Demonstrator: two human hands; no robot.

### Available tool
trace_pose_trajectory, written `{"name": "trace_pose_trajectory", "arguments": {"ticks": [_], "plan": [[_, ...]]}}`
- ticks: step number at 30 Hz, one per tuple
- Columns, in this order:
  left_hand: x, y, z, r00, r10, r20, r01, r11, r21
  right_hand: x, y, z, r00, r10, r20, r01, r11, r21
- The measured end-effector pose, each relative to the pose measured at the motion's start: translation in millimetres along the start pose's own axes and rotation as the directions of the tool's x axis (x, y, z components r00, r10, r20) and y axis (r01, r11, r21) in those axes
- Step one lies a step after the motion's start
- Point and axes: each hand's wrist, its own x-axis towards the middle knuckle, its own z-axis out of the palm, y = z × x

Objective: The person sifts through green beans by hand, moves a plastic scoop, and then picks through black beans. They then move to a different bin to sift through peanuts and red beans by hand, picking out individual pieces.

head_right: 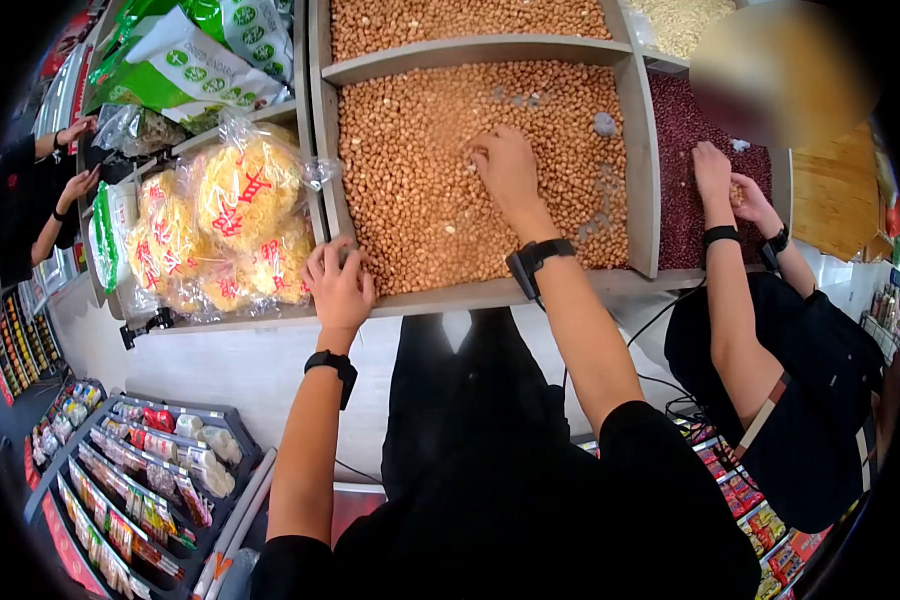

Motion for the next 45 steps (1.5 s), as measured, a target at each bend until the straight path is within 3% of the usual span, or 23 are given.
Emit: {"name": "trace_pose_trajectory", "arguments": {"ticks": [3, 5, 7, 9, 11, 16, 18, 19, 21, 22, 25, 26, 27, 29, 31, 33, 36, 37, 41, 42, 44, 45], "plan": [[0.2, 0.3, 0.0, 1.000, 0.008, -0.006, -0.008, 1.000, -0.007, -3.0, 4.9, 1.9, 1.000, 0.006, -0.026, -0.006, 1.000, 0.001], [-0.3, -0.8, 1.6, 1.000, 0.007, 0.023, -0.007, 1.000, -0.016, -0.3, -0.9, -7.9, 0.998, 0.056, 0.015, -0.058, 0.989, 0.139], [-1.0, -0.7, 2.2, 1.000, -0.006, 0.021, 0.006, 1.000, 0.003, -1.0, -0.4, -9.9, 0.996, 0.085, 0.003, -0.085, 0.986, 0.142], [-3.5, -1.4, -0.3, 0.999, 0.032, -0.002, -0.032, 0.999, -0.031, -6.2, 1.9, -12.9, 0.996, 0.052, -0.074, -0.027, 0.950, 0.312], [-1.9, -1.2, 4.4, 1.000, 0.011, -0.005, -0.011, 0.998, -0.056, -20.5, 11.9, -11.0, 0.947, -0.060, -0.314, 0.167, 0.931, 0.325], [-3.8, 2.5, 5.4, 0.994, 0.102, -0.040, -0.102, 0.995, 0.014, -99.8, 11.9, -61.8, 0.947, 0.091, -0.308, 0.017, 0.944, 0.331], [-1.9, 2.1, 4.2, 0.993, 0.098, -0.061, -0.096, 0.995, 0.041, -124.5, 20.9, -62.1, 0.975, 0.179, -0.131, -0.114, 0.911, 0.397], [-2.0, 1.6, 3.8, 0.990, 0.119, -0.074, -0.116, 0.992, 0.048, -133.6, 25.7, -59.3, 0.971, 0.181, -0.155, -0.105, 0.909, 0.403], [-2.3, 0.8, 7.2, 0.991, 0.111, -0.076, -0.106, 0.992, 0.068, -144.7, 34.6, -55.3, 0.959, 0.277, -0.051, -0.208, 0.818, 0.536], [-1.7, 2.7, 5.9, 0.993, 0.098, -0.060, -0.093, 0.993, 0.073, -149.0, 32.6, -56.5, 0.960, 0.258, -0.111, -0.168, 0.844, 0.509], [-1.8, 5.9, 3.9, 0.993, 0.105, -0.054, -0.099, 0.990, 0.105, -155.9, 34.4, -47.5, 0.957, 0.289, -0.035, -0.221, 0.799, 0.560], [-2.1, 6.2, 7.0, 0.988, 0.113, -0.101, -0.102, 0.988, 0.115, -155.5, 42.2, -35.8, 0.969, 0.184, -0.167, -0.098, 0.900, 0.424], [-2.7, 11.7, 8.8, 0.990, 0.100, -0.103, -0.087, 0.988, 0.131, -154.3, 43.4, -39.1, 0.973, 0.171, -0.158, -0.087, 0.896, 0.436], [-9.4, 26.2, 13.4, 0.985, -0.046, -0.165, 0.042, 0.999, -0.030, -156.2, 33.7, -54.4, 0.977, 0.211, -0.027, -0.186, 0.908, 0.377], [-12.2, 41.0, 13.8, 0.981, -0.030, -0.191, 0.023, 0.999, -0.040, -157.9, 24.8, -60.3, 0.984, 0.176, -0.025, -0.149, 0.895, 0.420], [-10.9, 49.5, 25.5, 1.000, -0.029, -0.003, 0.028, 0.988, -0.154, -154.7, 20.7, -64.2, 0.987, 0.160, -0.024, -0.147, 0.947, 0.285], [-11.1, 77.6, 37.8, 0.999, -0.032, -0.011, 0.024, 0.909, -0.417, -153.8, 23.1, -59.5, 0.985, 0.175, 0.004, -0.167, 0.931, 0.325], [-9.3, 85.3, 43.2, 0.997, 0.041, -0.073, -0.067, 0.918, -0.391, -154.6, 24.2, -59.3, 0.986, 0.168, 0.005, -0.158, 0.920, 0.358], [-4.8, 106.8, 53.5, 0.993, -0.047, 0.105, 0.096, 0.838, -0.538, -150.9, 23.0, -63.9, 0.990, 0.133, 0.043, -0.140, 0.940, 0.312], [-6.0, 109.6, 55.1, 0.984, -0.049, 0.174, 0.141, 0.809, -0.570, -149.3, 30.2, -57.0, 1.000, 0.019, -0.013, -0.013, 0.940, 0.340], [-3.7, 119.4, 56.8, 0.996, 0.028, 0.090, 0.032, 0.799, -0.600, -149.7, 22.4, -59.3, 0.998, 0.041, 0.045, -0.057, 0.890, 0.453], [4.5, 141.7, 35.8, 0.984, -0.017, 0.178, 0.138, 0.705, -0.696, -143.1, 13.2, -62.0, 0.997, 0.069, 0.045, -0.083, 0.835, 0.544]]}}
